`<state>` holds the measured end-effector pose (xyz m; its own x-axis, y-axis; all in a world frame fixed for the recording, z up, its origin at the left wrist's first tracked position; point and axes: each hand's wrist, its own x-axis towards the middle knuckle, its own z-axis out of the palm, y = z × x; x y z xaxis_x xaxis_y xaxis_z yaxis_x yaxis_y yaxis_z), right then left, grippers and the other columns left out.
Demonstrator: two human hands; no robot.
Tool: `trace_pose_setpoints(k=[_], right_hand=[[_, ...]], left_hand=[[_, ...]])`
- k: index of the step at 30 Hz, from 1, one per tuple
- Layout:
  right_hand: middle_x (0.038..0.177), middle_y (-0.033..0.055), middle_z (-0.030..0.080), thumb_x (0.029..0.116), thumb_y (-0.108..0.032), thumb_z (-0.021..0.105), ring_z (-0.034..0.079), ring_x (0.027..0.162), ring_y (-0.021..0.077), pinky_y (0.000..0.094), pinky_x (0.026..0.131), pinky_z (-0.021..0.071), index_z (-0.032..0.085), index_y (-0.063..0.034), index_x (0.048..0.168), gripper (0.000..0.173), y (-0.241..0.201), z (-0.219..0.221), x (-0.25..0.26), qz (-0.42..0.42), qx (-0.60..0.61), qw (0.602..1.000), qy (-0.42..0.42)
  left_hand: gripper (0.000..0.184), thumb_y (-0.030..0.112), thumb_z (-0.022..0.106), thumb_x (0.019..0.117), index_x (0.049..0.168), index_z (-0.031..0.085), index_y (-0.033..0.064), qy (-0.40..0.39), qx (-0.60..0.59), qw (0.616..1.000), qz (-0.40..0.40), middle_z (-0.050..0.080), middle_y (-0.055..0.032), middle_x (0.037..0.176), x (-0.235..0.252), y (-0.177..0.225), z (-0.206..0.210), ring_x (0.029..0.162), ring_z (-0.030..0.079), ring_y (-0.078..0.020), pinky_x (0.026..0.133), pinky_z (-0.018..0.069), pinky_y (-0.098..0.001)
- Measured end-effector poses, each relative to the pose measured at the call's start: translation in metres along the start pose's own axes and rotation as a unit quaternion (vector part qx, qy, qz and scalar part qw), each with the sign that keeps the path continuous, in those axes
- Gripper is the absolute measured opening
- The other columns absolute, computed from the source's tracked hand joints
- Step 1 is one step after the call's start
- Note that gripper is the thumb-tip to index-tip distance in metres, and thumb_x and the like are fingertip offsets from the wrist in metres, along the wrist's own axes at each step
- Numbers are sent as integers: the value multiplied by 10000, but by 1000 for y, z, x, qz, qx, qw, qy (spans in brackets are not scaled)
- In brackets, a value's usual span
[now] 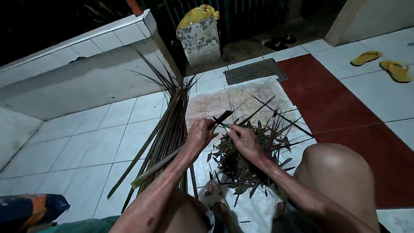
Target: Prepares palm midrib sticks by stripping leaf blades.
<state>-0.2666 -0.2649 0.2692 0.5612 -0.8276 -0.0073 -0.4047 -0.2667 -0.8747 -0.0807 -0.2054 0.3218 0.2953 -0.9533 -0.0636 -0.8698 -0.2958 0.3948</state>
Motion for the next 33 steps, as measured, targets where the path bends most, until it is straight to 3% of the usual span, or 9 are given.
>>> trace_pose_setpoints(k=[4, 8, 11, 27, 33], right_hand=[[1038, 22, 754, 1066, -457, 491, 695, 982, 188, 479, 889, 538, 728, -282, 1282, 365, -3, 1, 0, 16, -14, 1000, -6], [1054, 79, 742, 1079, -427, 481, 685, 1009, 231, 489, 918, 525, 718, -205, 1304, 395, -8, -2, -2, 34, -15, 999, -35], [1023, 61, 740, 1079, -423, 485, 683, 974, 208, 470, 889, 526, 727, -222, 1281, 374, -9, -6, -1, 44, -16, 998, -31], [1005, 81, 740, 1075, -408, 506, 687, 960, 250, 505, 874, 526, 735, -218, 1266, 353, 2, 0, 7, 62, -12, 998, -1], [1026, 52, 750, 1066, -430, 515, 695, 967, 233, 501, 872, 538, 729, -272, 1283, 344, 15, 5, 8, 49, -8, 998, 36]], left_hand=[[255, 283, 594, 1039, 933, 751, 112, 0, 51, 999, -19, 704, -84, 816, -4, 10, -2, 802, 691, -267, 746, 558, -508], [226, 253, 587, 1034, 982, 762, 119, 2, 104, 994, -29, 732, -109, 907, -3, 13, 3, 916, 710, -314, 803, 559, -537], [223, 257, 582, 1036, 1012, 762, 128, -7, 119, 992, -31, 734, -119, 926, 0, 16, 3, 932, 710, -325, 805, 557, -539], [222, 258, 594, 1031, 996, 765, 120, -6, 94, 995, -34, 733, -111, 913, -5, 26, 5, 918, 705, -315, 814, 551, -538], [229, 269, 602, 1030, 971, 771, 124, -7, 54, 998, -26, 723, -81, 833, -7, 22, 2, 812, 701, -266, 767, 562, -512]])
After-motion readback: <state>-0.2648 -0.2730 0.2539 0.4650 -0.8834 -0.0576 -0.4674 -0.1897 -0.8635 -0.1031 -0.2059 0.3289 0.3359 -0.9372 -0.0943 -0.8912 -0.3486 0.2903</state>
